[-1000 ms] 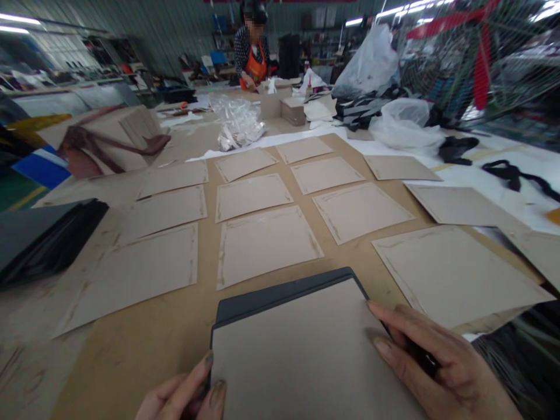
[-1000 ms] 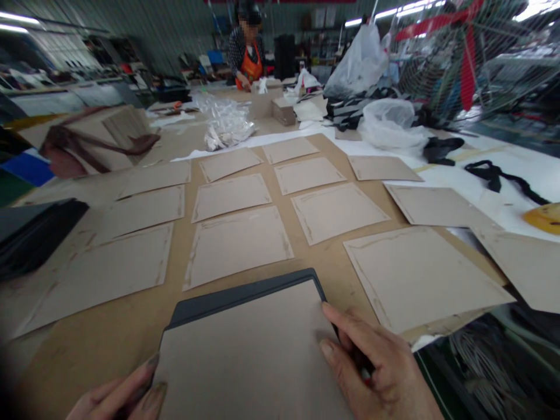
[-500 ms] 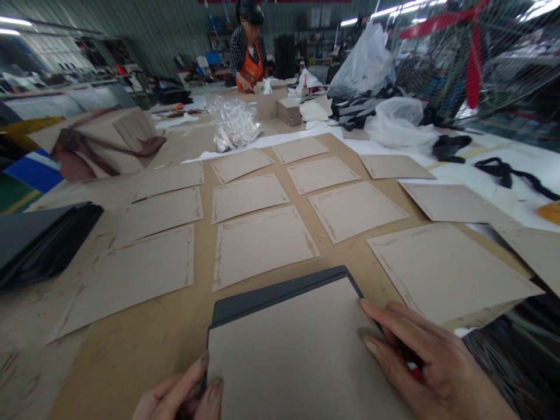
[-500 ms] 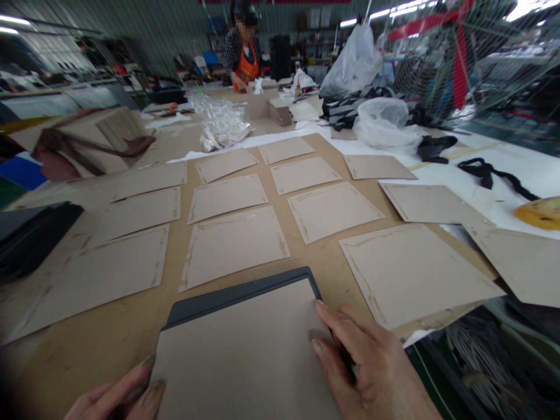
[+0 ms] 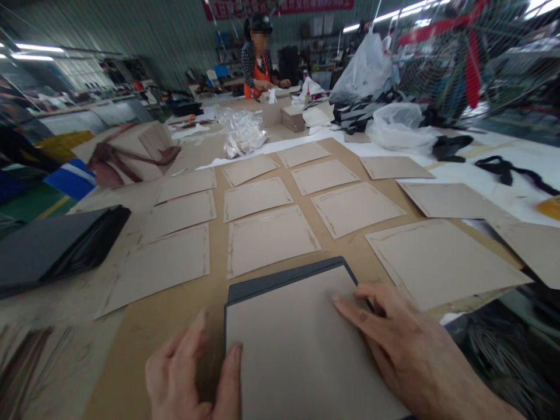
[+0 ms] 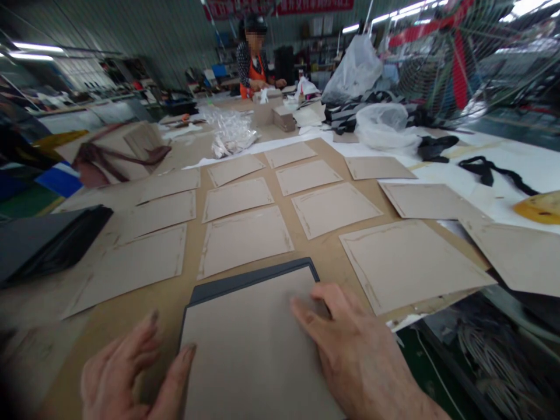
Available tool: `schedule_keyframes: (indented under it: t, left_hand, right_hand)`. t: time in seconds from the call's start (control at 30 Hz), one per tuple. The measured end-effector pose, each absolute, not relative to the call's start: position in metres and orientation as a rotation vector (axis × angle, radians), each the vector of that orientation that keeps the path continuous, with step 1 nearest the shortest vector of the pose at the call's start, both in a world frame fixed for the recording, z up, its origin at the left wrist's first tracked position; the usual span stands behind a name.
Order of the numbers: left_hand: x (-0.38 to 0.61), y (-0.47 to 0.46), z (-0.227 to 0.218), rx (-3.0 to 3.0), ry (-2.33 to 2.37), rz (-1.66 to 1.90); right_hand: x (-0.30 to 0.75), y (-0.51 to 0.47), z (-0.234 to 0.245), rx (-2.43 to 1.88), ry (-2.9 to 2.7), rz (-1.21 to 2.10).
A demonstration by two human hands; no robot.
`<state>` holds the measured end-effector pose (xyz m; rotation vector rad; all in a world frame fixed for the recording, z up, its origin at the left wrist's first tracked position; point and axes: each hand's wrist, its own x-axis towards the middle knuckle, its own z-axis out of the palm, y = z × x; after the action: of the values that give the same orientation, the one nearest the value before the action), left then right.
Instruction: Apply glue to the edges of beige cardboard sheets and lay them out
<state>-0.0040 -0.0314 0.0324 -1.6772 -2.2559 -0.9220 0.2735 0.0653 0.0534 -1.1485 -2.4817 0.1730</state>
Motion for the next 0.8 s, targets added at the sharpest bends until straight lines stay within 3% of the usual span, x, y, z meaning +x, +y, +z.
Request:
schedule_keyframes:
  t: [0.1,0.2,0.47,0.8]
  left_hand:
    - [-0.008,-0.021,0.050,-2.179,-1.779,-0.401]
    - [-0.005,-0.011,0.063,-2.515,-1.465,-0.184]
    - [0.051,-0.011,0.073,-2.452,-1.796,-0.085]
    - [0.042,-0.021,0.063,-2.555,-1.761,-0.066]
  right_hand:
    - [0.264,0.068,0.056,-0.869,-2.617,0.013]
    - [0.260,0.070,0.057,-0.748,-2.672,-0.044]
    - [0.245,0.065,0.066,-0.849,-2.717,-0.008]
    - [0.256,0.078,0.042,-0.814,-2.807,0.063]
